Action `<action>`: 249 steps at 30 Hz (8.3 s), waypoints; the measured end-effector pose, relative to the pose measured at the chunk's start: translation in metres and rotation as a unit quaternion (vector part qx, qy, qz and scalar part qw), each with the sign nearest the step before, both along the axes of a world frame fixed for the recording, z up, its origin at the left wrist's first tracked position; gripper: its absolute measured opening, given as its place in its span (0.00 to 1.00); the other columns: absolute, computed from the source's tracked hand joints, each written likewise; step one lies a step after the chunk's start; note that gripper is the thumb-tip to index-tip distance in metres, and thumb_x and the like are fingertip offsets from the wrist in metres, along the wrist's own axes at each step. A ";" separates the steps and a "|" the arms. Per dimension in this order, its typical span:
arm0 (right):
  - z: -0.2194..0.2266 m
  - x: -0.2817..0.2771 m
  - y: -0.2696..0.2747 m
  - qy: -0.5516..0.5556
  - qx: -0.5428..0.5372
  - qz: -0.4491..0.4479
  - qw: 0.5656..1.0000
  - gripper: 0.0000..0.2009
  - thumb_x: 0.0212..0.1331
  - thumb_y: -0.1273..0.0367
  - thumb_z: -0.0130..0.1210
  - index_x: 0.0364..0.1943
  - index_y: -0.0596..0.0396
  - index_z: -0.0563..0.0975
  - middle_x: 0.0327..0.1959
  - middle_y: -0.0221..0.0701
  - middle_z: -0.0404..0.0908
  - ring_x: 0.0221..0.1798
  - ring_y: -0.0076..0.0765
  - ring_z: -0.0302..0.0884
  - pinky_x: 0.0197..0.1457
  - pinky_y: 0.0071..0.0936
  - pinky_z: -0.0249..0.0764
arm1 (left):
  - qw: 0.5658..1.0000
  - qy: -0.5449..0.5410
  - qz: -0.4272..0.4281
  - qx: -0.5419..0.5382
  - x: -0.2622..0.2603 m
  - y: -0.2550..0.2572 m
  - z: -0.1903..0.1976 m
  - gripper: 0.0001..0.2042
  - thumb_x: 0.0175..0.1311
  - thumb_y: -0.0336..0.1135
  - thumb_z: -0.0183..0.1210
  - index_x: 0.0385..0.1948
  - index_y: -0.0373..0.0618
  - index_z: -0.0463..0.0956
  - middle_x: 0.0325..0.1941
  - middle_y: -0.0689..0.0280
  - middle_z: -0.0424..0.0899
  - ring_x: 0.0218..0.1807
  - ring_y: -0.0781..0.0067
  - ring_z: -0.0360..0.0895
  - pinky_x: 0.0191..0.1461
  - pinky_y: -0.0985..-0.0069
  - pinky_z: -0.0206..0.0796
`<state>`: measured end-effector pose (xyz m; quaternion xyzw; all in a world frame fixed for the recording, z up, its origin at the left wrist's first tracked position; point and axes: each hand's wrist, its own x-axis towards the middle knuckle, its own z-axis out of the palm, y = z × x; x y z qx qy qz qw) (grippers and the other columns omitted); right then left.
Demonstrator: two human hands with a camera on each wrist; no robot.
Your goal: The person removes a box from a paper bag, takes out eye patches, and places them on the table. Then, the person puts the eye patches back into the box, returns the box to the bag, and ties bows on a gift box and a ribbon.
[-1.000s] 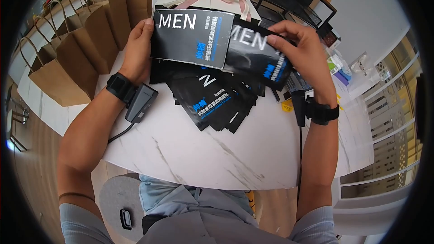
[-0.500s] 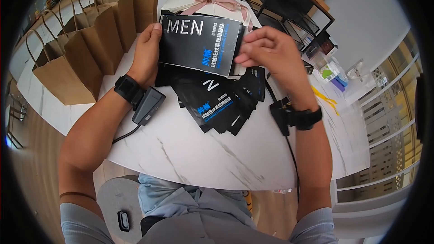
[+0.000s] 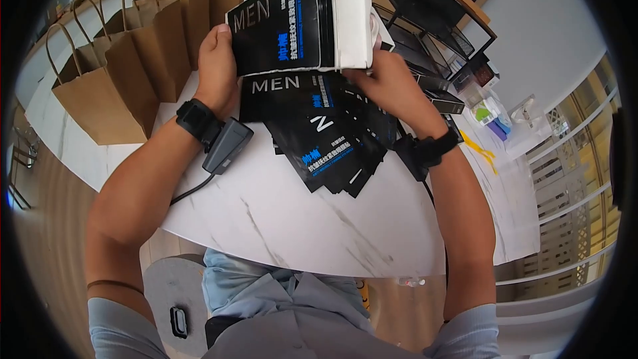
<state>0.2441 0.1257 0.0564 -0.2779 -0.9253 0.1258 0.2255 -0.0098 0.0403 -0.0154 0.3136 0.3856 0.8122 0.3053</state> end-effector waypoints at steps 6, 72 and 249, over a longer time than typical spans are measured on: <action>-0.018 -0.038 -0.014 -0.047 -0.079 0.080 0.993 0.26 0.57 0.59 0.68 0.58 0.57 0.78 0.53 0.42 0.84 0.57 0.47 0.80 0.61 0.33 0.74 | 1.000 0.003 -0.023 -0.008 0.000 -0.002 -0.001 0.15 0.81 0.42 0.43 0.49 0.41 0.75 0.45 0.68 0.81 0.45 0.77 0.78 0.55 0.74 0.72; 0.035 0.031 -0.056 0.250 -0.312 0.047 0.915 0.10 0.64 0.74 0.61 0.45 0.67 0.77 0.35 0.36 0.84 0.37 0.30 0.87 0.40 0.20 0.84 | 0.989 0.135 -0.048 -0.036 -0.011 0.012 -0.022 0.17 0.81 0.47 0.44 0.51 0.44 0.75 0.47 0.71 0.81 0.48 0.83 0.76 0.56 0.79 0.68; 0.071 0.128 0.092 -0.083 0.044 -0.185 0.978 0.16 0.67 0.63 0.58 0.52 0.57 0.80 0.42 0.33 0.86 0.42 0.27 0.82 0.52 0.29 0.77 | 0.970 0.118 -0.193 -0.086 0.019 -0.011 -0.003 0.14 0.79 0.37 0.44 0.55 0.40 0.75 0.53 0.60 0.84 0.60 0.68 0.79 0.66 0.72 0.66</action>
